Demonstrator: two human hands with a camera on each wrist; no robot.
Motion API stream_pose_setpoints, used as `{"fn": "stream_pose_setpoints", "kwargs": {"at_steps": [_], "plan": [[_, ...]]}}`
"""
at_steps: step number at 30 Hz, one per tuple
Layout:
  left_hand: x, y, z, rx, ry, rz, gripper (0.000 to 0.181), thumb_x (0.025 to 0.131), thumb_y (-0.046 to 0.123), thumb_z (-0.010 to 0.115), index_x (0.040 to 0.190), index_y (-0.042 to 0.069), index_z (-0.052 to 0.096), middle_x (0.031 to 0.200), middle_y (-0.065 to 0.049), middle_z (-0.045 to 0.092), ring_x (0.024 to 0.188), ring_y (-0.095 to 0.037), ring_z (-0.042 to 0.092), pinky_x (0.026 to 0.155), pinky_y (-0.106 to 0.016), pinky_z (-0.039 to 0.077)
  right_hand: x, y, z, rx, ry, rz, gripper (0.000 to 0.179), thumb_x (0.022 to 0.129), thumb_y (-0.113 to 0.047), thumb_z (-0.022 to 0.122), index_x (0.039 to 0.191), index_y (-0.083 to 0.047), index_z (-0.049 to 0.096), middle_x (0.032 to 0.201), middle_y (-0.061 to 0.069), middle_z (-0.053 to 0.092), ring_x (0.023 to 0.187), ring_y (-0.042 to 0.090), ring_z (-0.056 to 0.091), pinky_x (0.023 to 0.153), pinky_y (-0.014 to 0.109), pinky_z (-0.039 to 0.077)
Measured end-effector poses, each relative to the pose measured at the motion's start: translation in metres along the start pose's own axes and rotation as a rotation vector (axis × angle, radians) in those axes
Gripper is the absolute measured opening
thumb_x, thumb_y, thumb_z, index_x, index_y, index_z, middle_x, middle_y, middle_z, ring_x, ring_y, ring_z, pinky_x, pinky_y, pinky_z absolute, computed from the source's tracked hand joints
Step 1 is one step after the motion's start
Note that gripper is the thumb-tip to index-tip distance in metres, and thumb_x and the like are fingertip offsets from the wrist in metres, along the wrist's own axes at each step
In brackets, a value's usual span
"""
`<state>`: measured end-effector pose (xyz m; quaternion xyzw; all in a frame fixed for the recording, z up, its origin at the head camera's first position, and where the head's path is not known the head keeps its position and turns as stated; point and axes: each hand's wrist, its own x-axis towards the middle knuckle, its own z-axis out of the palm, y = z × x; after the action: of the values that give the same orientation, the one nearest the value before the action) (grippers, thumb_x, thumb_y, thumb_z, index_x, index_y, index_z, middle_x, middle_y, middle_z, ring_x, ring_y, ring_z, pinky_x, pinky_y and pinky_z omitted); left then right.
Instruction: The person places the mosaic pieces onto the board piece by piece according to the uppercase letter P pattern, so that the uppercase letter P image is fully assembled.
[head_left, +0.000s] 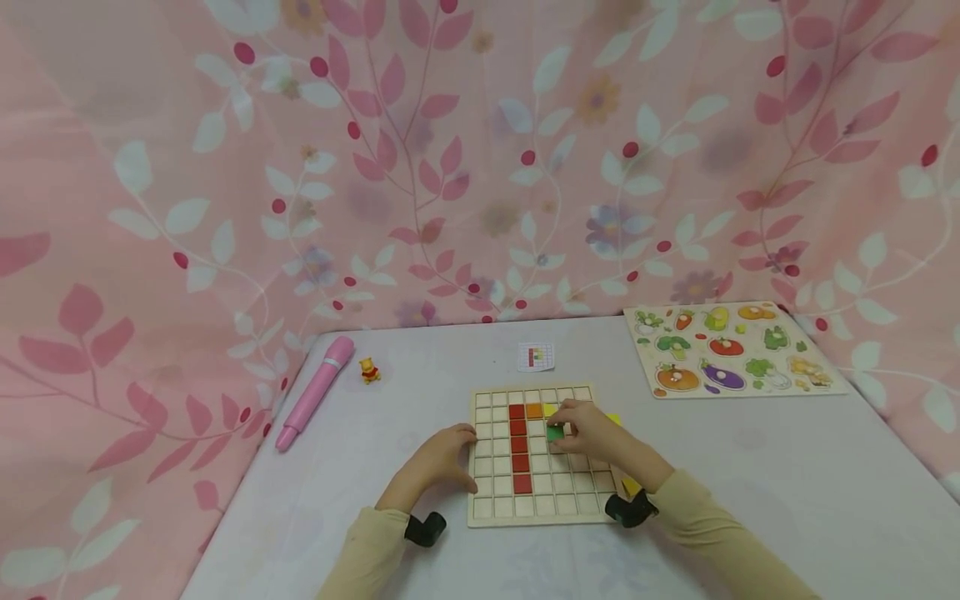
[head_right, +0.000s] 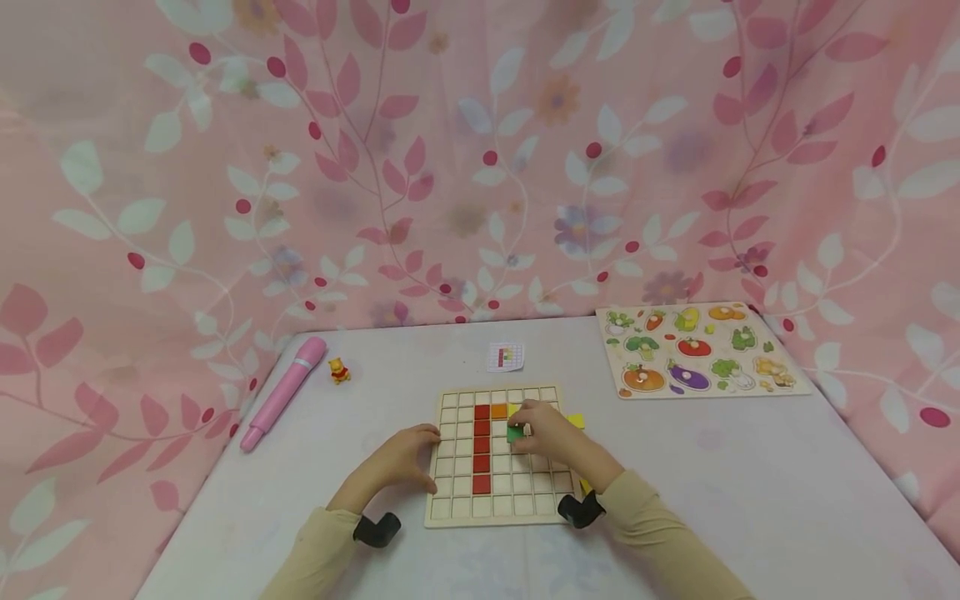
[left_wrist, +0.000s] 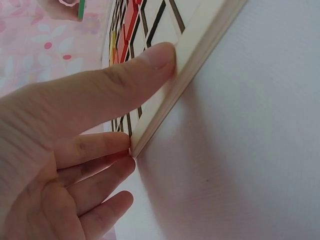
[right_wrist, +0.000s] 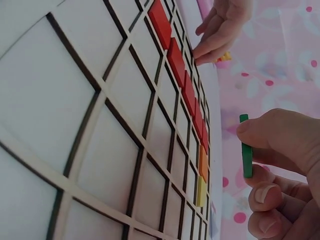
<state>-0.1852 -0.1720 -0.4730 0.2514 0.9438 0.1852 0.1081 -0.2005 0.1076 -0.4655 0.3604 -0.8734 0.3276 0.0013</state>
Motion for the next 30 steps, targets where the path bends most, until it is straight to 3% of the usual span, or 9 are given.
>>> {"fn": "stream_pose_setpoints", "kwargs": {"at_steps": [15,30], "plan": [[0.002,-0.002,0.002,0.009,0.011,0.006,0.073,0.052,0.028,0.086,0.112,-0.003,0.058,0.121,-0.011,0.051,0.112,-0.027,0.046,0.095,-0.035,0.036,0.005,0.004,0.019,0.013,-0.018,-0.034,0.019,0.076,-0.010,0.071,0.092,-0.001,0.067,0.081,0.000,0.053,0.059,0.009,0.045,0.051,0.018,0.042],[0.001,0.000,0.001,0.004,0.003,-0.013,0.073,0.052,0.027,0.087,0.113,-0.002,0.057,0.121,-0.010,0.050,0.113,-0.026,0.045,0.096,-0.035,0.035,0.010,0.001,0.024,-0.006,-0.058,0.026,0.020,0.075,-0.009,0.071,0.093,-0.001,0.067,0.080,0.002,0.054,0.066,0.014,0.048,0.056,0.021,0.044]]}}
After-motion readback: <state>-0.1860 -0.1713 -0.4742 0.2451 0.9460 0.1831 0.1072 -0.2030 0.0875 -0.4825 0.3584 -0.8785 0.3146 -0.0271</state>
